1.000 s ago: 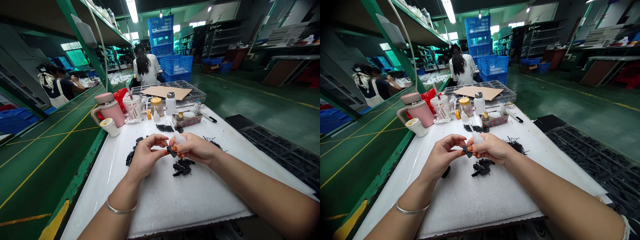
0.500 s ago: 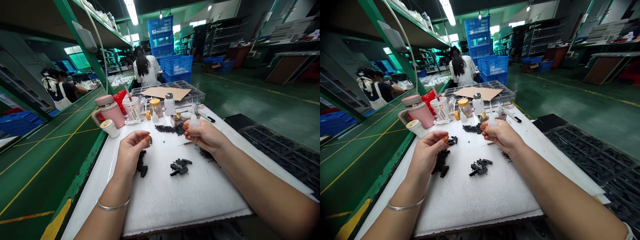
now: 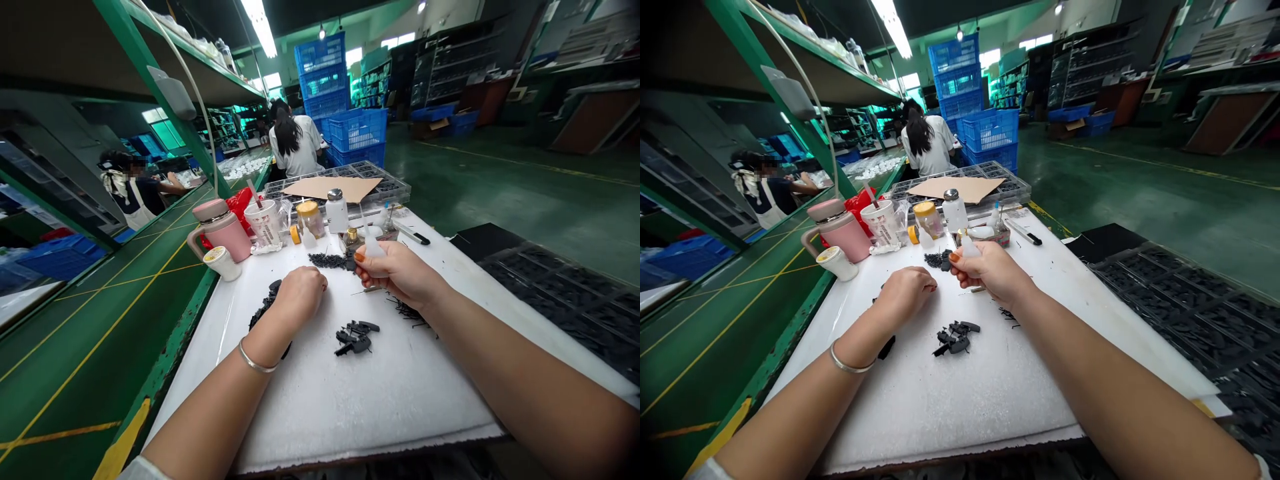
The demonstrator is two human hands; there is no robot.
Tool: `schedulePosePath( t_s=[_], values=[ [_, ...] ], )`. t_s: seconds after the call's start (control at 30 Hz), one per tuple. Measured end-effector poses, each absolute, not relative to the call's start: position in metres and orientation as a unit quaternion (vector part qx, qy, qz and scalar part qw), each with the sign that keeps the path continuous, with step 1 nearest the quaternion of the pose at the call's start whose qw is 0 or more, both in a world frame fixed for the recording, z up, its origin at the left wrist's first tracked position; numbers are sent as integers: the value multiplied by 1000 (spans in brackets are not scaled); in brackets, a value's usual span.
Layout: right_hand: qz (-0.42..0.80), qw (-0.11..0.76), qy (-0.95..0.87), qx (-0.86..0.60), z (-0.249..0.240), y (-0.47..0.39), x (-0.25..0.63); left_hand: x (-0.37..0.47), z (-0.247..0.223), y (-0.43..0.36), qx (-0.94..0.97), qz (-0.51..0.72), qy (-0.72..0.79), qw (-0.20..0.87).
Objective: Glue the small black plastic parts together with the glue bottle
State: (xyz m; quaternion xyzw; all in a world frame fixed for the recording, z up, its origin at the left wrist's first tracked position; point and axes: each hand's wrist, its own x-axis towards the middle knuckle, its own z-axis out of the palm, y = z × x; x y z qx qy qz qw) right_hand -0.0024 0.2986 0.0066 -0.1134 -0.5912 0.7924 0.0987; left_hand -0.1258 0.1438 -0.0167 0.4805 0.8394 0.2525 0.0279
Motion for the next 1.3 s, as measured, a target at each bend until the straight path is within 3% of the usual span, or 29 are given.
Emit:
schedulePosePath(
  t_s=[0.3,0.4,0.53,0.7,0.97,1.3],
  values=[
    [758,73,-645,-64,3,296,-4,-130,-14,142,472,252,844,42],
    [746,85,-659,-46,4,293,-2,-126,-3,133,404,388,815,149],
    [731,101,-675,-13,7,285,3,-115,7,120,269,613,665,331],
    [726,103,-680,2,7,276,6,-103,2,111,165,723,534,406],
    [723,107,-682,-8,8,271,7,-95,-8,110,144,755,451,454],
    [718,96,-689,-12,7,269,6,-95,-14,109,123,762,469,430]
  ],
)
